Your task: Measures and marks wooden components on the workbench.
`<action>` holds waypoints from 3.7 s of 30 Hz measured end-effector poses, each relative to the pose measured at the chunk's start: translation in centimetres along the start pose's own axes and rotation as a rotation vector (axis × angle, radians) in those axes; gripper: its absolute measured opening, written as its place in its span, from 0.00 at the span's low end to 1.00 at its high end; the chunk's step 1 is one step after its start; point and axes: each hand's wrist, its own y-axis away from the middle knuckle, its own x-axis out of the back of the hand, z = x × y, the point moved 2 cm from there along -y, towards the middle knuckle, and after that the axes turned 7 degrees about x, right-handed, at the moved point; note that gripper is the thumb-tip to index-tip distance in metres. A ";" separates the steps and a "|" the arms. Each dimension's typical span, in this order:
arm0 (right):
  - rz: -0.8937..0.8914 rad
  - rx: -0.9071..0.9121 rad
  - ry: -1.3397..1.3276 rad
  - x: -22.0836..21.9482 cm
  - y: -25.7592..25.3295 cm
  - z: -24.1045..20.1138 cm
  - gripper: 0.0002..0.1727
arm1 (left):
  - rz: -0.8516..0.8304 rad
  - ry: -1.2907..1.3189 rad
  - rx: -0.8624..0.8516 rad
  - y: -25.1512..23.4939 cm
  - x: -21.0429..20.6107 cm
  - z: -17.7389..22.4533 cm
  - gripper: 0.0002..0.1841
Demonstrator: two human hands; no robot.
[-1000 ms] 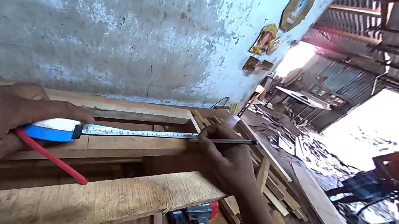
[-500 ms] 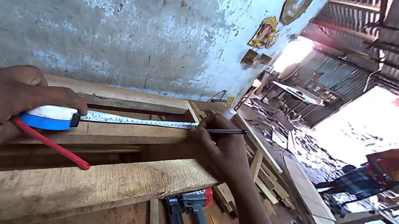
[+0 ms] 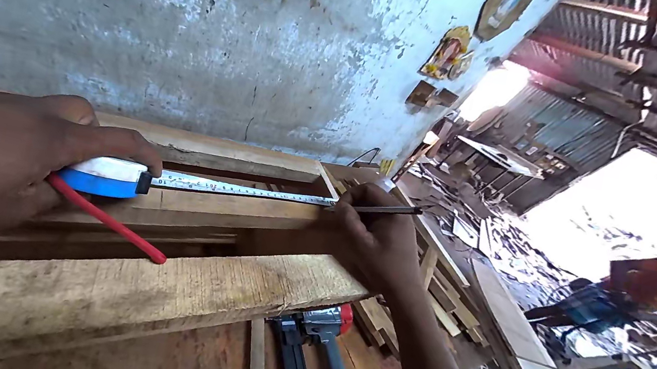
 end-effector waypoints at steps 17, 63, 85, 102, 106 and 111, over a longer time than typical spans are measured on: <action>-0.099 -0.031 0.267 0.0 0.1 0.4 0.15 | -0.077 -0.067 -0.013 -0.3 0.9 0.8 0.34; -0.469 0.110 -0.741 -4.0 -6.7 -6.9 0.19 | 0.355 0.462 -0.249 -3.8 -0.6 3.4 0.23; -0.435 0.003 -0.458 -0.7 -6.3 0.6 0.02 | 0.116 0.300 -0.041 -2.9 -1.8 3.4 0.22; -0.447 0.048 -0.239 1.5 -5.4 1.9 0.02 | 0.028 0.296 0.016 -2.3 -1.7 2.2 0.20; -0.454 0.031 -0.179 1.3 -5.5 1.3 0.02 | -0.005 0.292 0.020 -2.5 -1.2 2.2 0.19; -0.458 0.004 0.003 1.1 -5.7 0.4 0.02 | -0.039 0.242 0.065 -2.7 -0.7 2.6 0.20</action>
